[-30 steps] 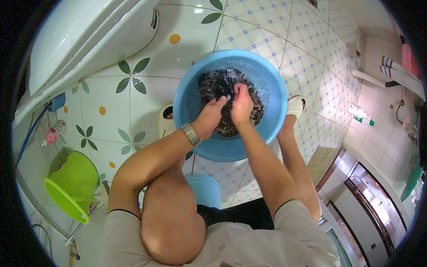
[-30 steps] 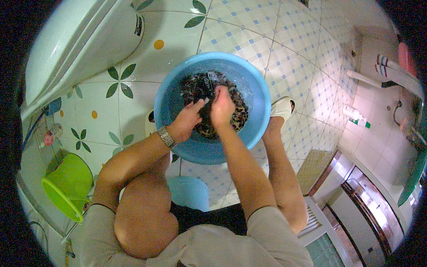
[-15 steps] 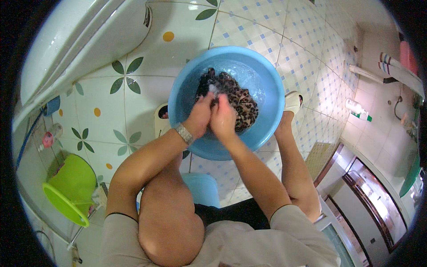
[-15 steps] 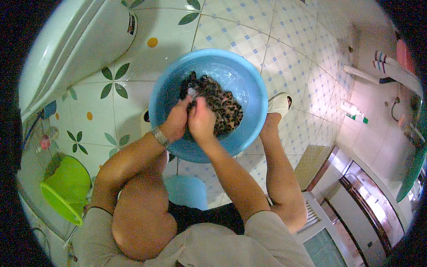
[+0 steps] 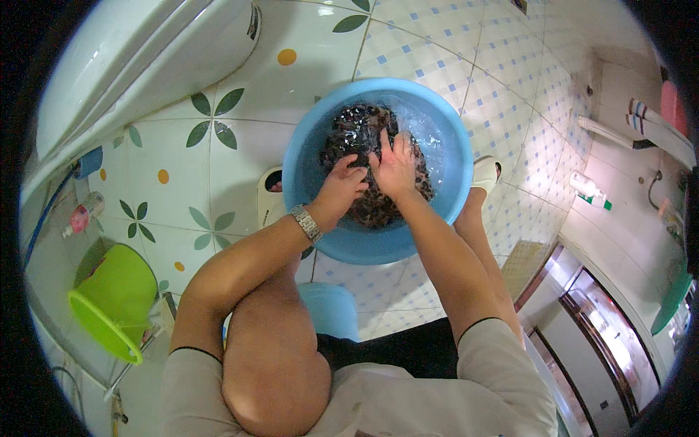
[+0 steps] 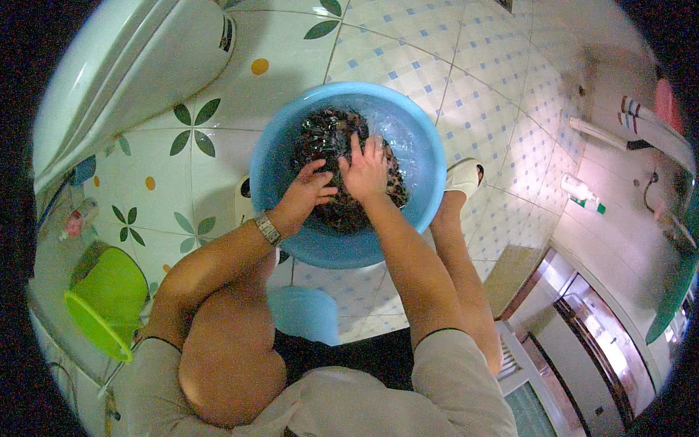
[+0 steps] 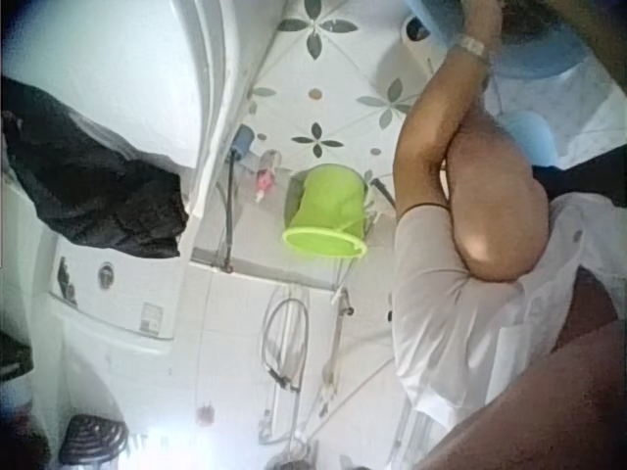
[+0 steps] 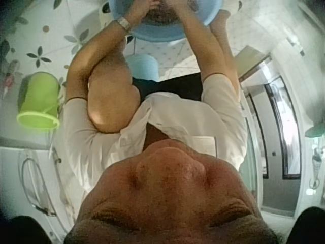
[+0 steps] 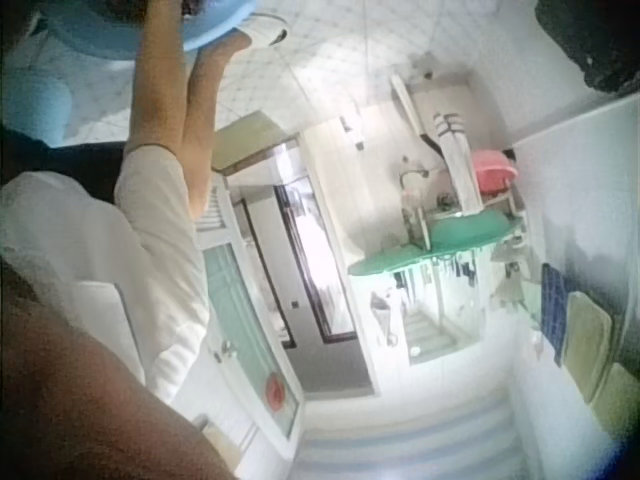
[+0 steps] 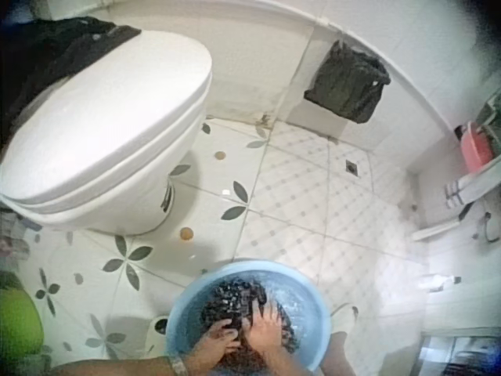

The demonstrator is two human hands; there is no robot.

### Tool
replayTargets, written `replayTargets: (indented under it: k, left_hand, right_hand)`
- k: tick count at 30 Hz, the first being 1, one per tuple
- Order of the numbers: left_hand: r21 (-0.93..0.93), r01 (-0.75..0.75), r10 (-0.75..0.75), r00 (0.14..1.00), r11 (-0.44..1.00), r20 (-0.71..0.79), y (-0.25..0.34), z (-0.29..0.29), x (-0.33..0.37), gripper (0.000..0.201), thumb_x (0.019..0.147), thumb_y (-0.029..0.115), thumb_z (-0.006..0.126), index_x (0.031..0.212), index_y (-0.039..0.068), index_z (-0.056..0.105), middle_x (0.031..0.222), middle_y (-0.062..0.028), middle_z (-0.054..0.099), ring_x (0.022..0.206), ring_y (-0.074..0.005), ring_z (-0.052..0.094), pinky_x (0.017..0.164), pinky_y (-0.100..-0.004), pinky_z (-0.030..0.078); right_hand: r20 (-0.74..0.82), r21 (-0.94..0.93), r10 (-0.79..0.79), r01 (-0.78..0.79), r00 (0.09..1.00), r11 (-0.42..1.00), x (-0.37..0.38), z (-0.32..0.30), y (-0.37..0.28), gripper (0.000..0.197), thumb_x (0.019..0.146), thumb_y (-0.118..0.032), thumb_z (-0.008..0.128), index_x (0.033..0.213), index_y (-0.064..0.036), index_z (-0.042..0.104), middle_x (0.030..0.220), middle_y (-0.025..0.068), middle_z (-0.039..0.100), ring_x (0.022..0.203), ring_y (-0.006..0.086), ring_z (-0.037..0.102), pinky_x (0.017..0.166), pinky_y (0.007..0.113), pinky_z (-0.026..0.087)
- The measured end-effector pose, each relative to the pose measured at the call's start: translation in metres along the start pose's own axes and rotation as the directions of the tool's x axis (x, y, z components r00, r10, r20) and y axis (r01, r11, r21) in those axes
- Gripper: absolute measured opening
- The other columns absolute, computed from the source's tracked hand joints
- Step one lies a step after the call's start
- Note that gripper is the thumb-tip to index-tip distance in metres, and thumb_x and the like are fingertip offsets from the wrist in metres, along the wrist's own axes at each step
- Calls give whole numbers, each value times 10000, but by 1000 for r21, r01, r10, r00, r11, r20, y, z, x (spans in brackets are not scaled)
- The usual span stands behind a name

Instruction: The person washes clothes by hand in a basin of water, scrubbing and wringing out the garments before placing them onto the toilet lid.

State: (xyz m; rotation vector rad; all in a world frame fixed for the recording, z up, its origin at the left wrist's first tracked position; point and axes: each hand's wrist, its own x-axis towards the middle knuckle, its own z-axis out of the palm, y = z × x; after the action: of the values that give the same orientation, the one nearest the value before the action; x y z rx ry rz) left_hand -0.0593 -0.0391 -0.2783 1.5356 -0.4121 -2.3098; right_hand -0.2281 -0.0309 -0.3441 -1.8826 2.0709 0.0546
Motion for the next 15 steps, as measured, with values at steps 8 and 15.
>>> replayTargets:
  k: [8, 15]
  left_hand:
    - [-22, 35, -32, 995, 999, 95, -3, 3, 0, 390, 975, 270, 596, 1322, 104, 532, 1302, -114, 575, 1139, -242, 614, 961, -368, 486]
    - [-466, 124, 46, 940, 876, 337, 6, 10, 4, 596, 990, 561, 455, 1403, 130, 465, 1324, -110, 588, 1189, -231, 576, 1026, -430, 447]
  right_hand:
    - [-135, 684, 468, -259, 873, 681, -12, -21, 4, 265, 962, -130, 528, 1170, -7, 635, 1139, 219, 642, 1050, 382, 604, 942, 416, 463]
    - [-78, 831, 198, -46, 977, 555, -78, -112, -77, 233, 1016, -179, 494, 988, 1, 639, 931, 139, 663, 841, 239, 638, 794, 333, 496]
